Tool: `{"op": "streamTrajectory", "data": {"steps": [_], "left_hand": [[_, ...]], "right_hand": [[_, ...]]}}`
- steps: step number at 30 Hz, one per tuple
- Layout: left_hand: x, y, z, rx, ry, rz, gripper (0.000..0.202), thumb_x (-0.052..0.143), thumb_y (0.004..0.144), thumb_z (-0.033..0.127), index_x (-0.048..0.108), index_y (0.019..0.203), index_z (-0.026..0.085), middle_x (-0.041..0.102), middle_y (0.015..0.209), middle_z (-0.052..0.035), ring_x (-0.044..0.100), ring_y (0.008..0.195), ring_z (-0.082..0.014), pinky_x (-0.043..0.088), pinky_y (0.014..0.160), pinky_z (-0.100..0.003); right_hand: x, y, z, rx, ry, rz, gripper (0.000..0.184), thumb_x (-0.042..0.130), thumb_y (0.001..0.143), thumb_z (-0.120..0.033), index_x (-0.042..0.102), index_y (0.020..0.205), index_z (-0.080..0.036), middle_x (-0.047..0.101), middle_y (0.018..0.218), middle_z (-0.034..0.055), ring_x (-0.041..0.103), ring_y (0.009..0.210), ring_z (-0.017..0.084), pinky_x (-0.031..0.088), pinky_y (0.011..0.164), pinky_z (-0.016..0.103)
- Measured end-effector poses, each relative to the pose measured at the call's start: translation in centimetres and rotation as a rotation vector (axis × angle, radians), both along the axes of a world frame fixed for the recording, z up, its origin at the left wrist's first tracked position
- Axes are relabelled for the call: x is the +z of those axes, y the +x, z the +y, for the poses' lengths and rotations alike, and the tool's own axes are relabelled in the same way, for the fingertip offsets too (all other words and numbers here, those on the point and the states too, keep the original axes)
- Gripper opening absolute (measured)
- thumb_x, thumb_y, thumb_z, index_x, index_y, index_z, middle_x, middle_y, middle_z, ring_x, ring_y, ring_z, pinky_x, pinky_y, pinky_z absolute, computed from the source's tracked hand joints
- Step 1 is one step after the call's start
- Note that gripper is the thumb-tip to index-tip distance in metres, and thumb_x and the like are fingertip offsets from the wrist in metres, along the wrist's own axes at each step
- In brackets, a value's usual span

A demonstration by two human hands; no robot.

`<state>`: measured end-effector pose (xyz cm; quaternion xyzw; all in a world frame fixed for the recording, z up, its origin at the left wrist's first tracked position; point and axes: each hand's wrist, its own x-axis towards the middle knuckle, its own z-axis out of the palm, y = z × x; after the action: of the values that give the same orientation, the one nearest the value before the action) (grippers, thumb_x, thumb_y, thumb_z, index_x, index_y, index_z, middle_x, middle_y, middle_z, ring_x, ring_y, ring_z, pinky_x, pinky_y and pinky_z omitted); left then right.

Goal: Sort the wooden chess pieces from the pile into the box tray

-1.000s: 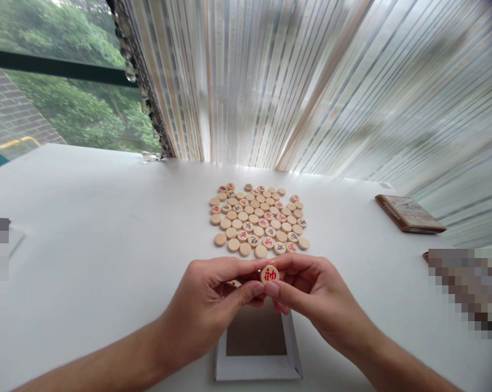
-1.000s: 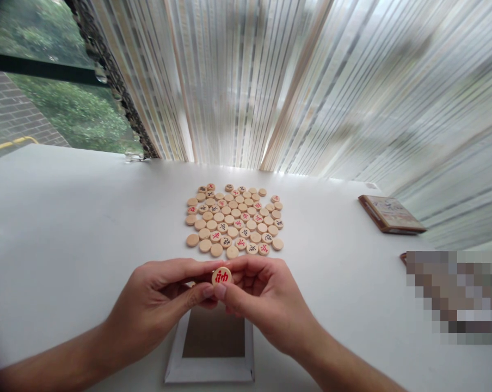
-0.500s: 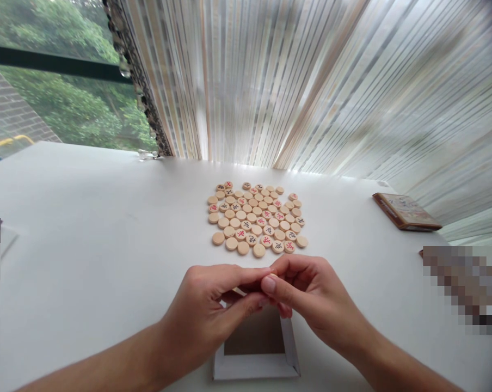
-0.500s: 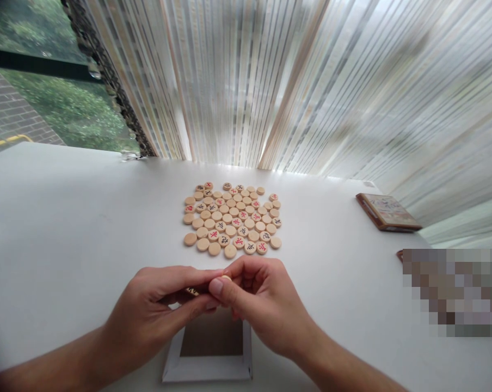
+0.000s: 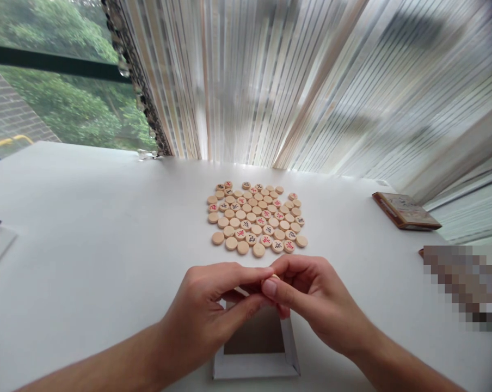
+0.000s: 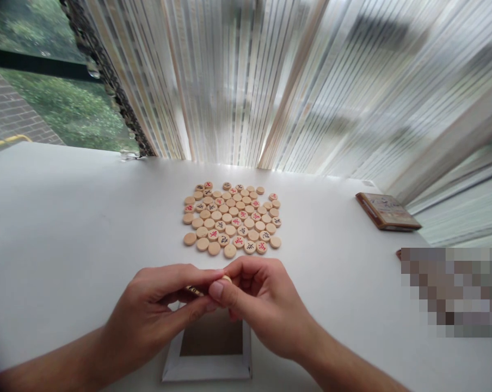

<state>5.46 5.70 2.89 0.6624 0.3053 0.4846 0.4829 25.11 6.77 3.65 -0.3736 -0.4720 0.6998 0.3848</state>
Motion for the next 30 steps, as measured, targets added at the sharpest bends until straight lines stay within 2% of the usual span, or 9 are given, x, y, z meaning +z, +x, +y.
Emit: {"op": "streamTrajectory", "data": {"steps": [7,10,15,18,22,26,30], "left_hand": [[-0.18,-0.12,-0.16,-0.026,-0.174,-0.029,0.034,0.074,0.096,0.011,0.08,0.127,0.023,0.087,0.097,-0.0047,0.084,0.084,-0.017,0.068,0.077,-0.021],[-0.34,-0.21,-0.21,0.006,-0.212,-0.026,0.033,0.077,0.094,0.013,0.081,0.125,0.022,0.087,0.099,-0.0049,0.083,0.086,-0.0174,0.068,0.078,-0.02],[-0.43,-0.08,-0.3,-0.009,-0.242,-0.036,0.035,0.075,0.095,0.013,0.08,0.128,0.022,0.087,0.1,-0.0049,0.083,0.085,-0.0163,0.068,0.076,-0.018],[-0.36,-0.02,-0.28,0.006,-0.25,-0.022,0.034,0.075,0.095,0.014,0.081,0.127,0.022,0.087,0.099,-0.0051,0.083,0.083,-0.016,0.068,0.075,-0.018],[-0.24,-0.18,-0.2,0.034,-0.223,0.029,0.033,0.077,0.094,0.017,0.081,0.126,0.021,0.087,0.097,-0.006,0.083,0.082,-0.0166,0.067,0.073,-0.017],[-0.25,-0.36,-0.17,0.054,-0.234,0.044,0.032,0.079,0.092,0.019,0.082,0.123,0.018,0.086,0.095,-0.0076,0.082,0.08,-0.0176,0.067,0.073,-0.021],[-0.37,-0.29,-0.11,0.046,-0.299,-0.013,0.029,0.079,0.092,0.02,0.082,0.12,0.015,0.084,0.09,-0.0077,0.081,0.081,-0.018,0.068,0.074,-0.022]], "right_hand": [[-0.34,0.34,0.27,0.068,0.079,-0.01,0.019,0.086,0.089,-0.033,0.088,0.104,-0.021,0.072,0.072,0.0022,0.058,0.058,0.008,0.048,0.057,0.017],[-0.36,0.35,0.28,0.069,0.046,0.003,0.024,0.09,0.085,-0.029,0.088,0.108,-0.023,0.075,0.073,0.0033,0.059,0.059,0.008,0.048,0.057,0.016],[-0.23,0.22,0.26,0.021,-0.022,0.029,0.031,0.098,0.074,-0.02,0.089,0.103,-0.024,0.073,0.067,0.001,0.059,0.058,0.007,0.048,0.054,0.013],[-0.15,0.25,0.33,0.023,-0.032,0.045,0.034,0.098,0.073,-0.018,0.089,0.104,-0.024,0.075,0.069,0.0013,0.061,0.059,0.007,0.049,0.056,0.012],[-0.16,0.42,0.36,0.08,-0.038,0.088,0.036,0.096,0.076,-0.017,0.088,0.11,-0.026,0.078,0.075,0.0022,0.07,0.069,0.009,0.053,0.062,0.011],[-0.46,0.56,0.32,0.097,-0.006,0.108,0.037,0.094,0.079,-0.014,0.086,0.113,-0.028,0.08,0.081,0.0007,0.072,0.074,0.008,0.055,0.067,0.01],[-0.77,0.62,0.37,0.111,0.075,0.072,0.031,0.088,0.088,-0.022,0.084,0.118,-0.025,0.082,0.089,0.0035,0.075,0.083,0.011,0.058,0.079,0.017]]}}
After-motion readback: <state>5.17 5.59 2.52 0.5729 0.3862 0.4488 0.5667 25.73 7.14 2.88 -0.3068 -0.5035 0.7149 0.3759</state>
